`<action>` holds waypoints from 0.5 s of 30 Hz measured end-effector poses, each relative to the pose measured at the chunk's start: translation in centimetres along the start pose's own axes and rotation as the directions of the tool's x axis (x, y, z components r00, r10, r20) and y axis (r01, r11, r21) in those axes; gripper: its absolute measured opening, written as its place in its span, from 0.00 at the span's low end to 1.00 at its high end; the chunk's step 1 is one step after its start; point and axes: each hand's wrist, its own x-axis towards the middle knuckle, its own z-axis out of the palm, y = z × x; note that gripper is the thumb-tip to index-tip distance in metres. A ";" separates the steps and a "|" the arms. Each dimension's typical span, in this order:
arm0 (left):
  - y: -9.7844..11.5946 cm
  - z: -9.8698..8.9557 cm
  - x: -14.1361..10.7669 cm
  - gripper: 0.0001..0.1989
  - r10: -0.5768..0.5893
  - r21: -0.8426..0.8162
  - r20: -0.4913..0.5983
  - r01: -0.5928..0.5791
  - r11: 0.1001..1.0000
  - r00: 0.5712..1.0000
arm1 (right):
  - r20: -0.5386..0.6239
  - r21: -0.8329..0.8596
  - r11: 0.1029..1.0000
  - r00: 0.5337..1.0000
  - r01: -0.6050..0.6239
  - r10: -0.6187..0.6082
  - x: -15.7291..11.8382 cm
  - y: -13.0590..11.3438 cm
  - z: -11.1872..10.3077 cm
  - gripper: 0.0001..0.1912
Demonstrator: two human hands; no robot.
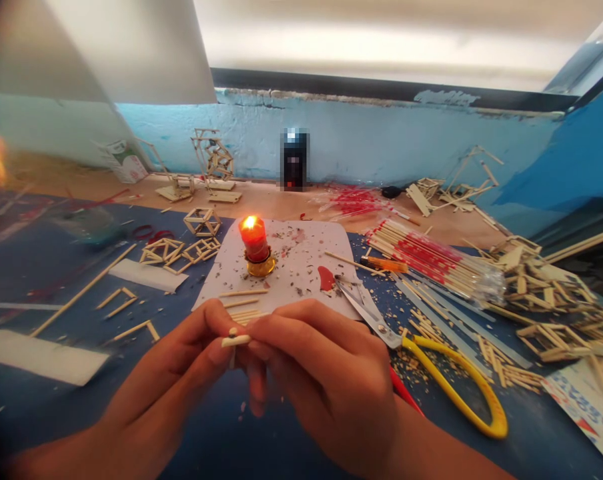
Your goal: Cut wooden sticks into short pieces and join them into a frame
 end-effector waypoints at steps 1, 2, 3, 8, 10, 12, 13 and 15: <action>-0.1 0.0 0.0 0.10 0.005 0.001 0.000 -0.005 1.000 1.000 | 0.002 0.004 1.000 1.000 0.000 0.000 0.0 0.0 0.0 0.13; -0.1 -0.1 -0.1 0.09 0.006 0.002 0.001 -0.006 1.000 1.000 | 0.001 0.007 1.000 1.000 -0.002 0.002 0.0 0.0 0.0 0.13; -0.2 -0.2 -0.1 0.09 0.006 0.001 0.003 -0.006 1.000 1.000 | 0.002 0.011 1.000 1.000 -0.003 0.003 0.0 0.0 0.0 0.13; -0.1 -0.4 -0.3 0.09 -0.005 0.033 0.009 0.005 0.999 1.000 | 0.001 0.002 1.000 1.000 -0.008 0.008 0.2 0.1 0.0 0.13; -0.1 -0.4 -0.3 0.09 -0.008 0.045 0.005 0.007 0.999 1.000 | 0.003 -0.009 1.000 1.000 -0.015 0.015 0.2 0.2 0.0 0.13; -0.1 -0.4 -0.2 0.08 0.004 0.035 0.009 -0.004 0.999 1.000 | 0.002 -0.021 0.999 1.000 -0.024 0.024 0.2 0.2 0.0 0.12; -0.1 -0.3 -0.2 0.08 0.007 0.023 0.012 -0.007 1.000 1.000 | 0.002 -0.026 0.999 1.000 -0.031 0.031 0.2 0.2 0.0 0.12; -0.2 -0.2 -0.1 0.08 0.014 -0.016 0.015 -0.014 1.000 1.000 | -0.001 -0.035 0.999 0.999 -0.042 0.042 0.2 0.1 0.1 0.13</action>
